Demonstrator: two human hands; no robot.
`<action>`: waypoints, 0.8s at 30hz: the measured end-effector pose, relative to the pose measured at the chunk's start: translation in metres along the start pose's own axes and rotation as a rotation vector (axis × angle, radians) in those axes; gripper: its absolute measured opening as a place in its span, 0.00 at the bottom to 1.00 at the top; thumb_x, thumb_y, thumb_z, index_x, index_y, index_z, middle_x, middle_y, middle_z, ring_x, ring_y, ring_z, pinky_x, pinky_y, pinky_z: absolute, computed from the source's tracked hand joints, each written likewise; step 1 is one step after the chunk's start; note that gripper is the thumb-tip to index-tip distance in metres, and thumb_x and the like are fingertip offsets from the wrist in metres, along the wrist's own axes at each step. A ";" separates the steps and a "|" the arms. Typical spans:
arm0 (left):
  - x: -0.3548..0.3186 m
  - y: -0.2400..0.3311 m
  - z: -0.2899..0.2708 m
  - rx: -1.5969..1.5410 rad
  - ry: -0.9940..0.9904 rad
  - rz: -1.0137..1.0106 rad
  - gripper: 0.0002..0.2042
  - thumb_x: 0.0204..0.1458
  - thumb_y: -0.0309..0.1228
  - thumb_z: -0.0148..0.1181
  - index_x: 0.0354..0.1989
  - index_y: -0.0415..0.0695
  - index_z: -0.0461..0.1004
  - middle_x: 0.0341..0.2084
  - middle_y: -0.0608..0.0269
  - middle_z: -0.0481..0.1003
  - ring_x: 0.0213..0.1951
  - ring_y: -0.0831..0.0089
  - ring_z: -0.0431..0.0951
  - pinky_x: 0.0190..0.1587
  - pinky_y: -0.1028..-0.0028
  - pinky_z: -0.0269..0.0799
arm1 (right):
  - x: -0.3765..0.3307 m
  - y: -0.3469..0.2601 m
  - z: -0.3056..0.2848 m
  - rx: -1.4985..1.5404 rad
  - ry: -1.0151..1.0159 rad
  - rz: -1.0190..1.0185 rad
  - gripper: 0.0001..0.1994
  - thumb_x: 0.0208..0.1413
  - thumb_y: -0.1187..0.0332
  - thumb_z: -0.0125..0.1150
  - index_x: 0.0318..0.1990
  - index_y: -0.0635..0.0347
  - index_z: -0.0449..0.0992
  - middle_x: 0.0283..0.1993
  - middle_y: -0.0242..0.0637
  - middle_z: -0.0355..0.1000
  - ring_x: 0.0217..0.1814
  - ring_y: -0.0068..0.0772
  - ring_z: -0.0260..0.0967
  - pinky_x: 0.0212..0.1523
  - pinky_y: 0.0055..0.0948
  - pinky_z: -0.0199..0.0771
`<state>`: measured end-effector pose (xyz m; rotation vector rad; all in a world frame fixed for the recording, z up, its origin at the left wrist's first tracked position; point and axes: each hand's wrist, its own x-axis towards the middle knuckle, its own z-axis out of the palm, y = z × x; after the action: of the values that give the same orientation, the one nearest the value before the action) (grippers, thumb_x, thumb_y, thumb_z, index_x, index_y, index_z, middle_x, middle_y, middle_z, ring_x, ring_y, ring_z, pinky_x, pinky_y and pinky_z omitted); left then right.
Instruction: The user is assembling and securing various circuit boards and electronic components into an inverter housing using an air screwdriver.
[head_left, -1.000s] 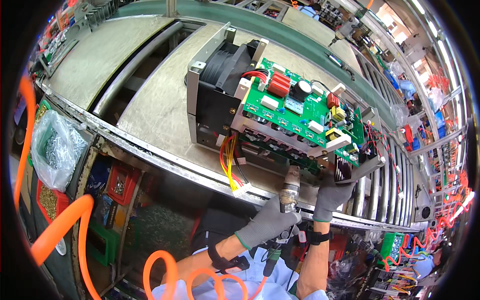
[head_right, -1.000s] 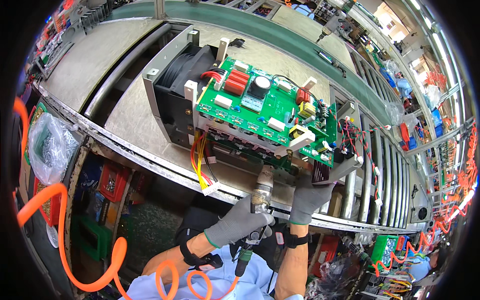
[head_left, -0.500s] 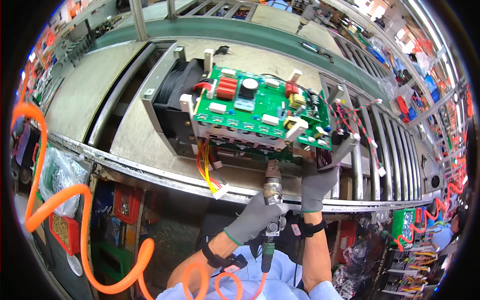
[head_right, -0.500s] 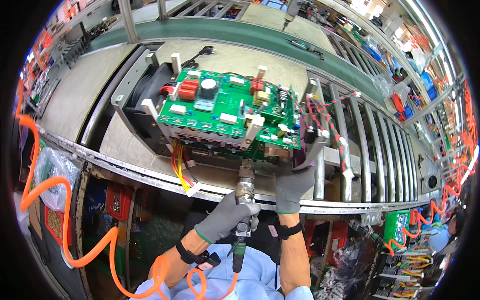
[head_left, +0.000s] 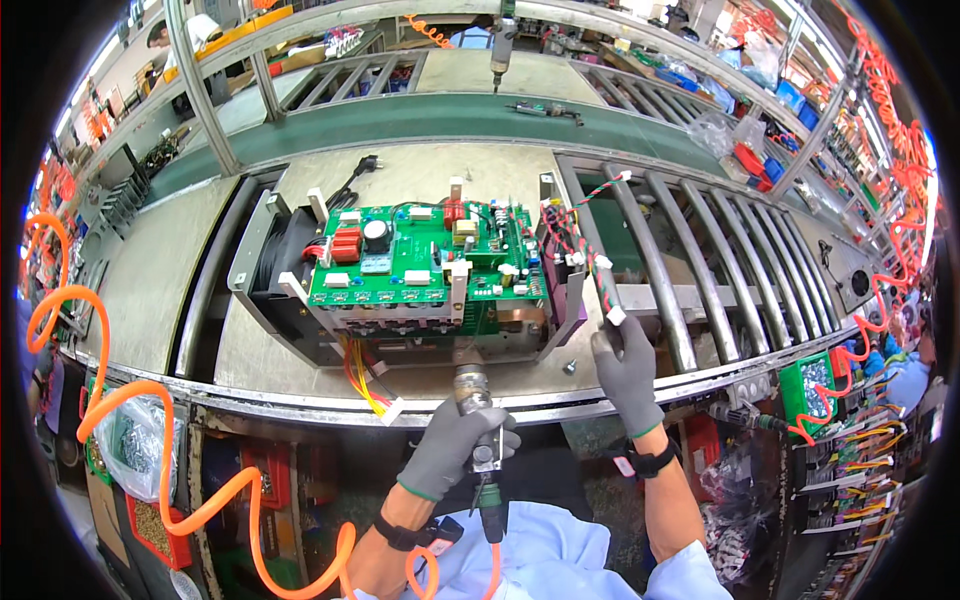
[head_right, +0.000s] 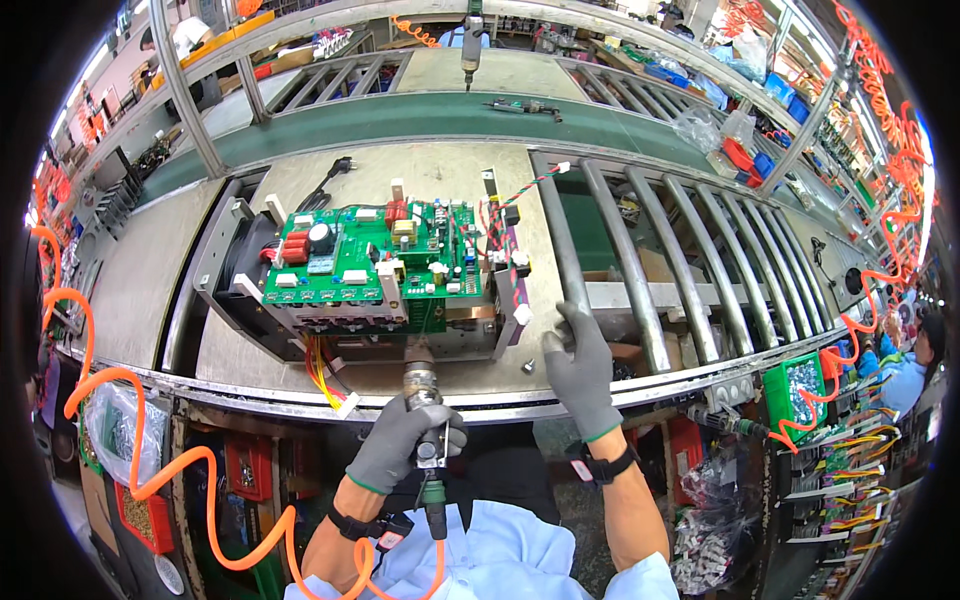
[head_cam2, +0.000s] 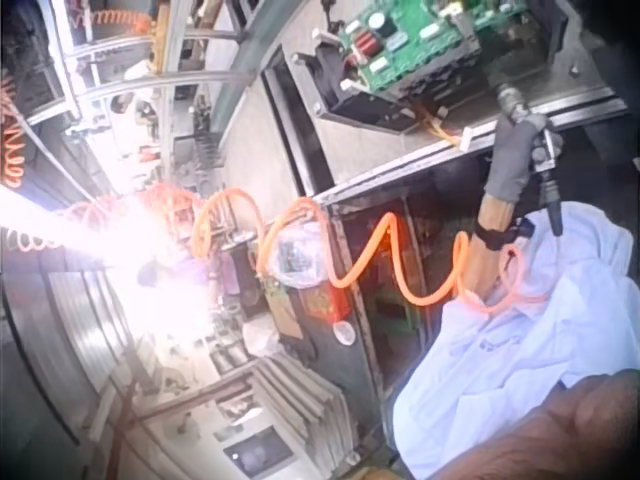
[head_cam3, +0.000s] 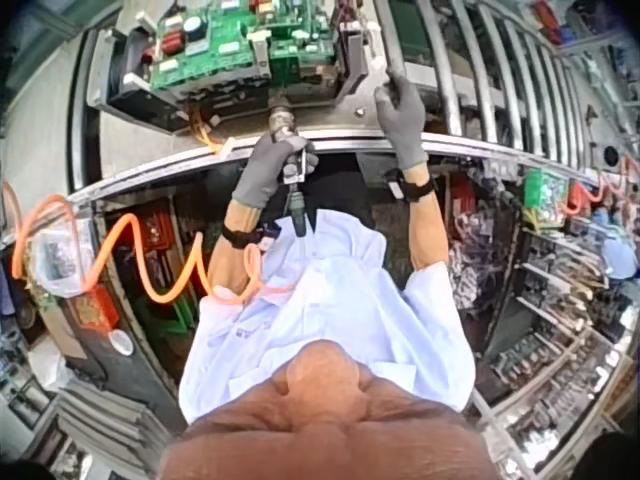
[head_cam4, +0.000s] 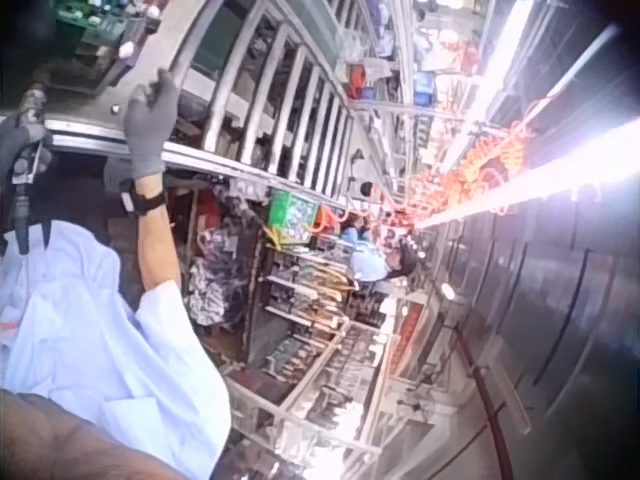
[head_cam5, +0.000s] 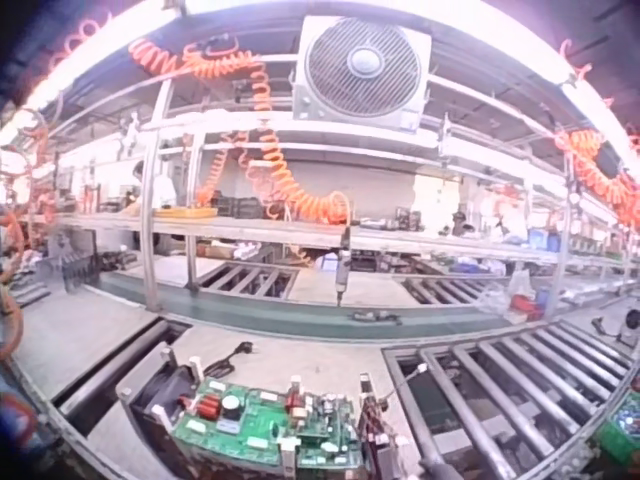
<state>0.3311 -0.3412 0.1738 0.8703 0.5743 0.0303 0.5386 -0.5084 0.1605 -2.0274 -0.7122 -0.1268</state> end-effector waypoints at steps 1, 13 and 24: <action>-0.005 0.002 0.006 -0.022 0.083 0.046 0.11 0.56 0.30 0.61 0.38 0.32 0.72 0.25 0.49 0.79 0.17 0.80 0.74 0.20 0.81 0.70 | -0.004 -0.001 -0.009 -0.111 -0.063 0.149 0.22 0.53 0.66 0.64 0.56 0.62 0.76 0.36 0.41 0.75 0.38 0.37 0.75 0.42 0.35 0.76; -0.054 -0.009 -0.018 0.052 -0.059 -0.183 0.17 0.51 0.31 0.64 0.45 0.39 0.67 0.32 0.52 0.77 0.26 0.65 0.82 0.29 0.70 0.80 | -0.041 -0.023 0.015 0.143 -0.293 0.279 0.12 0.58 0.72 0.60 0.47 0.68 0.79 0.39 0.42 0.79 0.34 0.28 0.78 0.39 0.26 0.77; -0.051 -0.017 -0.024 0.021 -0.116 -0.192 0.18 0.53 0.33 0.65 0.47 0.37 0.68 0.33 0.52 0.78 0.28 0.66 0.83 0.31 0.70 0.81 | -0.052 -0.036 0.024 0.647 -0.326 0.514 0.14 0.60 0.78 0.54 0.52 0.76 0.74 0.41 0.42 0.77 0.39 0.28 0.79 0.42 0.26 0.82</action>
<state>0.2729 -0.3478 0.1731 0.8285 0.5476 -0.2001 0.4720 -0.4976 0.1555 -1.5431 -0.3354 0.6645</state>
